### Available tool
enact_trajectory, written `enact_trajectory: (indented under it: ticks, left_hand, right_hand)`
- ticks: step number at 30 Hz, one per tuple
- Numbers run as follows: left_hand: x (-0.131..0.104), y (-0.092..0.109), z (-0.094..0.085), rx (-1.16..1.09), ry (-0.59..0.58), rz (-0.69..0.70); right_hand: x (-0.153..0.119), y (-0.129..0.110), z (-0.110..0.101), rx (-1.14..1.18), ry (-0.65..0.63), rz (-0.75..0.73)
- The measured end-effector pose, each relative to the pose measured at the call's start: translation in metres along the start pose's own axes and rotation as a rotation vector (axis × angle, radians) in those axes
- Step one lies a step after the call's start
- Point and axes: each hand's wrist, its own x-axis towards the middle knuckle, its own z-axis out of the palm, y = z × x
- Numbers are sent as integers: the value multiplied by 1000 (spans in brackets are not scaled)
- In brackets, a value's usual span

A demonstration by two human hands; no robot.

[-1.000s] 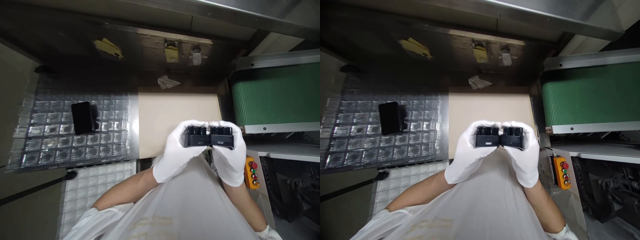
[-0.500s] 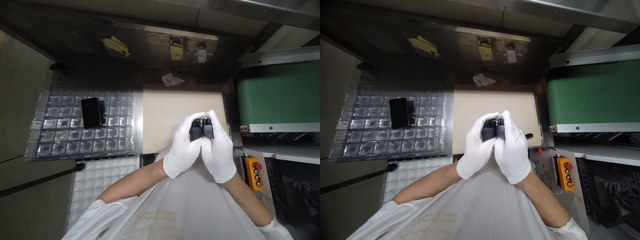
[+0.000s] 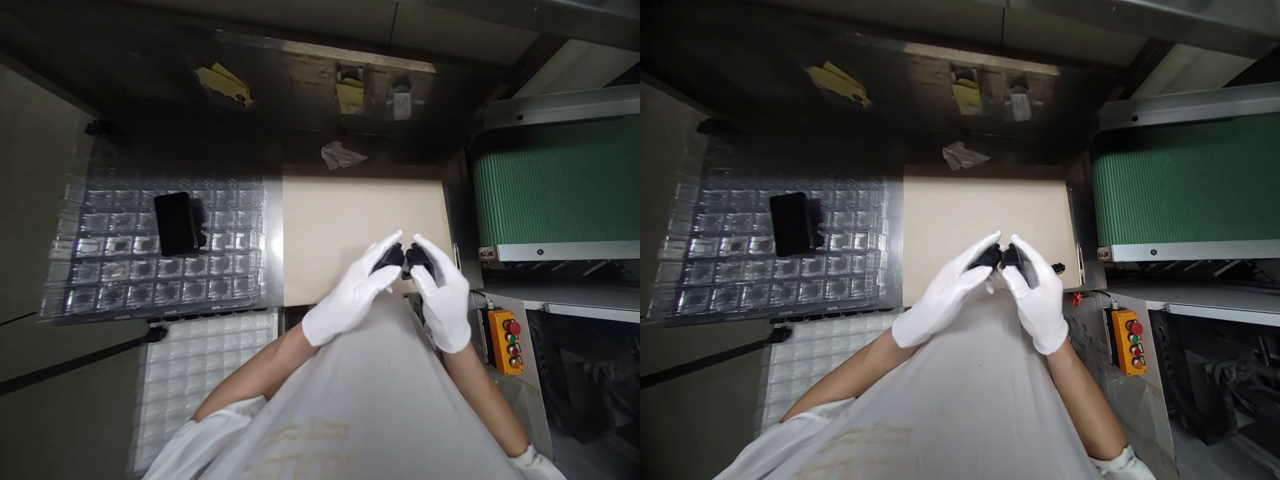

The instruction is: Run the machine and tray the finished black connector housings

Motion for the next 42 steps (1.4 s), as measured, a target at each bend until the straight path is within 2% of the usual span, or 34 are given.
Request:
enact_trajectory:
  ticks: [3,5,8,14,24,33,37,42]
  left_hand:
    - [-15,17,-1,160,62,266]
    - [-20,23,0,154,117,356]
    - [-20,22,2,82,171,388]
    - [-17,10,2,32,187,386]
    - [-16,9,1,154,183,478]
    - [-16,7,0,130,208,452]
    - [-14,-2,-3,56,220,410]
    - [12,-21,-11,-141,198,111]
  right_hand:
    - [-1,-24,-14,6,62,-135]
    - [0,-37,-19,22,64,-212]
    - [1,-44,-17,58,60,-230]
    - [-2,-38,-10,95,43,-220]
    - [-2,-35,-12,61,59,-277]
    - [-6,-32,-17,9,50,-275]
    - [-10,-25,-26,-23,60,-162]
    - [-3,13,-29,135,-6,104]
